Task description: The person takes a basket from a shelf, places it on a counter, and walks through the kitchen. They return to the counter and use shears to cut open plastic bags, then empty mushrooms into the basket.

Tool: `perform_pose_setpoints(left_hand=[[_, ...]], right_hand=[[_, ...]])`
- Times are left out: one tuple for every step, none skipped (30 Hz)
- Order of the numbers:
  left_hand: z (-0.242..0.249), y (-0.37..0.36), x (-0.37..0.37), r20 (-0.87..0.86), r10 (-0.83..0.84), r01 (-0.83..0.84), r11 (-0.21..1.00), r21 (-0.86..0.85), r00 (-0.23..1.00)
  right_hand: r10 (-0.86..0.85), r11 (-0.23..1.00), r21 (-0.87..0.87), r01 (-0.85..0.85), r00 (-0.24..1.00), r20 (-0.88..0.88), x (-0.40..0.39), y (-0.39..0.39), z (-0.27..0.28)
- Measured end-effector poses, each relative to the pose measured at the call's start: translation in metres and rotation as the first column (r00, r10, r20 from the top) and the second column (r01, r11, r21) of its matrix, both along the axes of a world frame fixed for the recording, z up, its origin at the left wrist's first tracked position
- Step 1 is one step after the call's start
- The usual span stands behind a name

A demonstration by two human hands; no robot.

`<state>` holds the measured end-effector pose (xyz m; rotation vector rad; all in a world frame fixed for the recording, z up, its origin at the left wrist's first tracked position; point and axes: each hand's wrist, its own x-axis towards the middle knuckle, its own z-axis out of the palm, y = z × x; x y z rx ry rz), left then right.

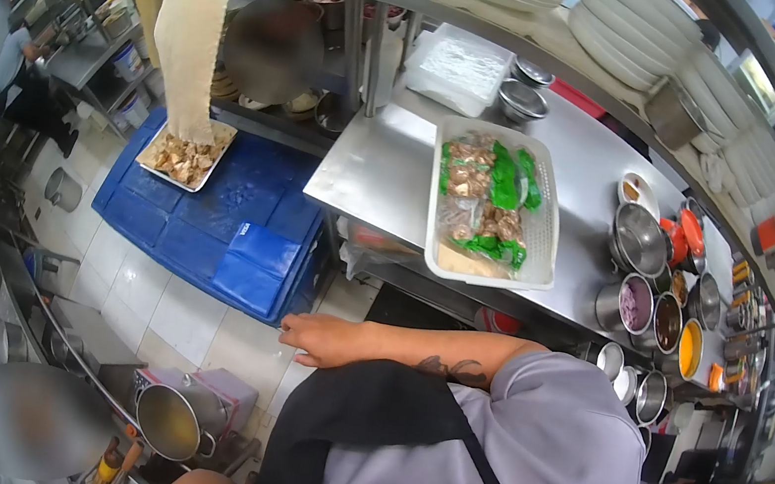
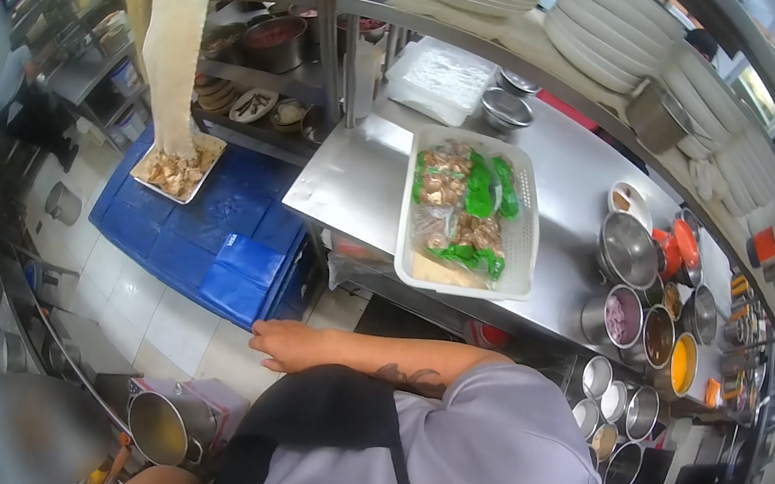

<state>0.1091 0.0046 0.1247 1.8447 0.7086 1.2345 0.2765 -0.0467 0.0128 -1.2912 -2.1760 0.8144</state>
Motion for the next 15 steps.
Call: perform_pose_setpoints(left_hand=[[0.001,0.004,0.001,-0.005,0.019,-0.019,1.000,-0.001,1.000],[0.003,0.010,0.001,-0.010,0.041,-0.041,0.999,0.001,0.999],[0.003,0.014,0.001,-0.015,0.066,-0.066,0.998,0.003,0.998],[0.004,0.019,0.001,-0.019,0.092,-0.092,0.996,0.005,0.996],[0.004,0.024,0.000,-0.022,0.116,-0.116,0.993,0.006,0.993],[0.005,0.029,-0.001,-0.026,0.141,-0.141,0.990,0.008,0.990],[0.004,0.032,-0.002,-0.028,0.165,-0.164,0.986,0.010,0.986],[0.005,0.036,-0.005,-0.029,0.189,-0.189,0.982,0.011,0.982],[0.006,0.039,-0.008,-0.033,0.213,-0.212,0.977,0.015,0.977],[0.005,0.043,-0.012,-0.035,0.235,-0.235,0.972,0.017,0.971],[0.005,0.046,-0.016,-0.038,0.260,-0.259,0.966,0.015,0.965],[0.006,0.049,-0.021,-0.039,0.280,-0.280,0.960,0.018,0.959],[0.006,0.052,-0.026,-0.037,0.306,-0.306,0.952,0.020,0.951],[0.006,0.055,-0.030,-0.034,0.330,-0.330,0.944,0.017,0.943],[0.006,0.058,-0.036,-0.029,0.353,-0.353,0.936,0.013,0.935]], right_hand=[[0.023,1.000,0.009,-0.023,1.000,-0.003,0.001,0.009,0.002],[0.051,0.998,0.021,-0.051,0.999,-0.004,0.001,0.020,0.004],[0.079,0.997,0.026,-0.079,0.997,-0.010,0.001,0.029,0.005],[0.120,0.993,0.019,-0.120,0.993,-0.005,0.001,0.038,0.006],[0.160,0.987,0.014,-0.160,0.987,0.000,0.002,0.047,0.005],[0.189,0.982,0.021,-0.189,0.982,0.000,0.003,0.056,0.004],[0.225,0.974,-0.013,-0.225,0.974,0.024,0.002,0.063,0.001],[0.259,0.965,-0.047,-0.257,0.965,0.048,0.001,0.070,-0.001],[0.283,0.959,-0.039,-0.281,0.958,0.047,0.000,0.076,-0.005],[0.274,0.962,-0.012,-0.274,0.962,0.014,-0.002,0.080,-0.007],[0.264,0.964,0.012,-0.264,0.964,-0.018,-0.003,0.085,-0.009],[0.289,0.957,0.014,-0.288,0.957,-0.019,-0.005,0.090,-0.011],[0.293,0.956,0.007,-0.293,0.956,-0.020,-0.007,0.095,-0.010],[0.298,0.954,0.001,-0.298,0.954,-0.016,-0.008,0.103,-0.009],[0.323,0.946,0.001,-0.323,0.946,-0.007,-0.011,0.110,-0.008]])
